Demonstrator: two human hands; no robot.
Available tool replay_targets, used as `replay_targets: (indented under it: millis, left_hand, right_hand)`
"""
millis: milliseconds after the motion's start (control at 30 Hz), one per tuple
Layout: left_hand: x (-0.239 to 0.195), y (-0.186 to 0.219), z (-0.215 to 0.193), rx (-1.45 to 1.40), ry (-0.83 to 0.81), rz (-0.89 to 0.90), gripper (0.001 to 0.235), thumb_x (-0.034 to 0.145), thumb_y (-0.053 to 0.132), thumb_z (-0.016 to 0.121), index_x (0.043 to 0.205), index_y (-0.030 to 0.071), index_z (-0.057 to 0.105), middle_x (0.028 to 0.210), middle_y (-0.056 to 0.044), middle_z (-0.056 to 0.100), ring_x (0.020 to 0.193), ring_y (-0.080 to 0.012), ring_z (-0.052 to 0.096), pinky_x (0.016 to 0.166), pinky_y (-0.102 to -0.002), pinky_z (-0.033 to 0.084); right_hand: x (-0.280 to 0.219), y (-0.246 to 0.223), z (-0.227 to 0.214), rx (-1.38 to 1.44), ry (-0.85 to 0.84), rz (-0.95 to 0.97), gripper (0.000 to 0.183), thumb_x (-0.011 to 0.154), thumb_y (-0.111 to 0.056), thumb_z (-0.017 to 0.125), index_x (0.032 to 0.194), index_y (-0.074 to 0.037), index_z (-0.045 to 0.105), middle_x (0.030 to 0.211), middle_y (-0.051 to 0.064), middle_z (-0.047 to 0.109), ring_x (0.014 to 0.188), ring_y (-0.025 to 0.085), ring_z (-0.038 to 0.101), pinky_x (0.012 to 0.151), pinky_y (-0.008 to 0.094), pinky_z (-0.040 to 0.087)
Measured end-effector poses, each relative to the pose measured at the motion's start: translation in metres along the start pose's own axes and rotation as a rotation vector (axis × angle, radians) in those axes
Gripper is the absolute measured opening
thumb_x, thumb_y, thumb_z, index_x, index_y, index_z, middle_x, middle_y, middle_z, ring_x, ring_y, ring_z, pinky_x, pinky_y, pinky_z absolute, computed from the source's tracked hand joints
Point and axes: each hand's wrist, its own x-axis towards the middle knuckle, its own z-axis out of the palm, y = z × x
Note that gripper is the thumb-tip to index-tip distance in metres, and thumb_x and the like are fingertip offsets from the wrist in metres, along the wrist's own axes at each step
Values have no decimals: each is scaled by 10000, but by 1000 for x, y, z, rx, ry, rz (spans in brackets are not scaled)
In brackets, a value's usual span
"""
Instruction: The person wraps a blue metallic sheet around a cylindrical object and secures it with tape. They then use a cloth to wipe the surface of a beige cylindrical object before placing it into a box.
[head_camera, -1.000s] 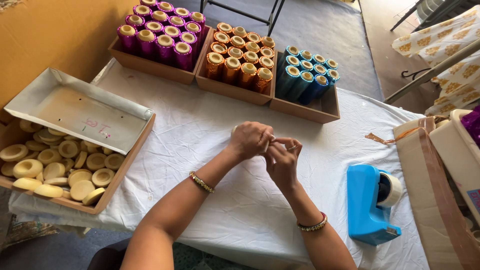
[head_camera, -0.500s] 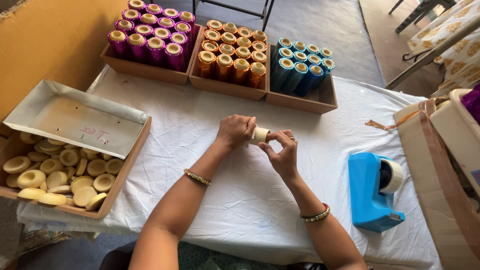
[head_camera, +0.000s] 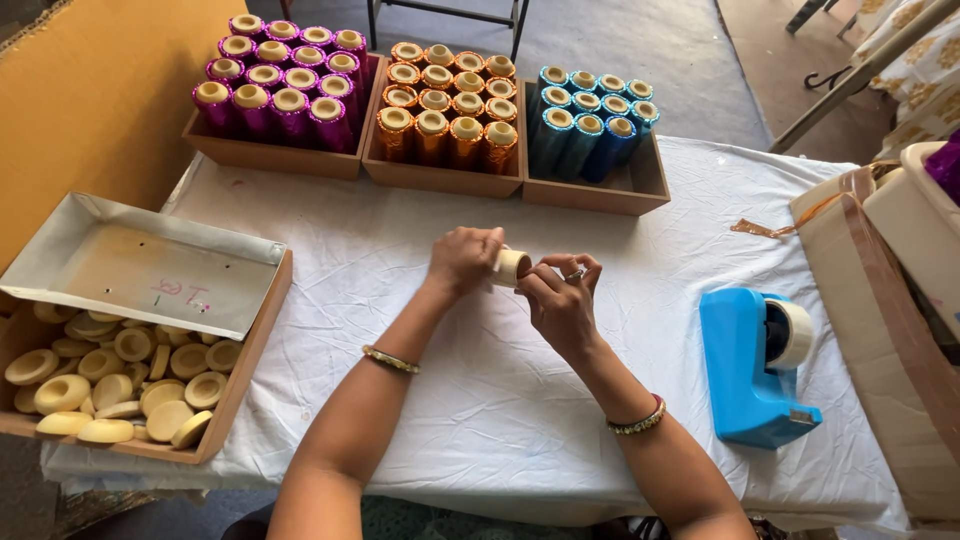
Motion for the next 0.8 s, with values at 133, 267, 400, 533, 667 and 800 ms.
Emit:
replay_targets:
  millis: [133, 267, 400, 533, 667, 800]
  left_hand:
    - [1, -12, 2, -36, 70, -71, 465, 987, 407, 452, 794, 153, 791, 722, -132, 726, 701, -383, 707, 673, -493, 556]
    - [-5, -1, 1, 33, 102, -35, 449, 1009, 371, 449, 793, 138, 766, 748, -136, 726, 717, -363, 706, 691, -481, 555]
    - [-11, 9, 5, 164, 251, 216, 446, 1038, 327, 445, 755, 97, 703, 763, -131, 718, 739, -344, 680, 722, -490, 524]
    - [-15, 35, -4, 14, 182, 233, 445, 1046, 300, 416, 748, 100, 681, 721, -124, 678, 727, -329, 655, 723, -484, 511]
    - [-14, 40, -8, -131, 106, 254, 465, 1036, 336, 405, 738, 128, 696, 711, -107, 678, 742, -326, 663, 714, -476, 523]
    - [-5, 18, -5, -117, 58, 261, 491, 1027, 363, 387, 728, 148, 711, 722, -113, 686, 724, -332, 680, 677, -479, 524]
  right_hand:
    - [-1, 2, 2, 170, -81, 278, 196, 767, -165, 861, 843, -108, 690, 928, -9, 699, 1043, 232, 601, 935, 436, 321]
    - [-12, 13, 15, 640, -84, 769, 216, 802, -239, 864, 961, -158, 743, 1009, -34, 654, 1007, 178, 603, 950, 355, 428]
    - [-19, 16, 21, 532, -35, 686, 191, 782, -194, 856, 922, -141, 738, 973, -34, 676, 974, 170, 621, 920, 341, 441]
    - [-2, -1, 2, 123, 1, 134, 131, 811, -147, 833, 858, -112, 716, 910, -29, 710, 1035, 180, 627, 982, 413, 316]
    - [9, -9, -9, -33, 11, -93, 75, 873, -99, 768, 865, -164, 731, 970, -40, 730, 1082, 148, 635, 989, 440, 299]
    - [7, -2, -5, -60, 27, -132, 82, 885, -100, 766, 886, -177, 737, 998, -60, 735, 1080, 147, 623, 993, 438, 303]
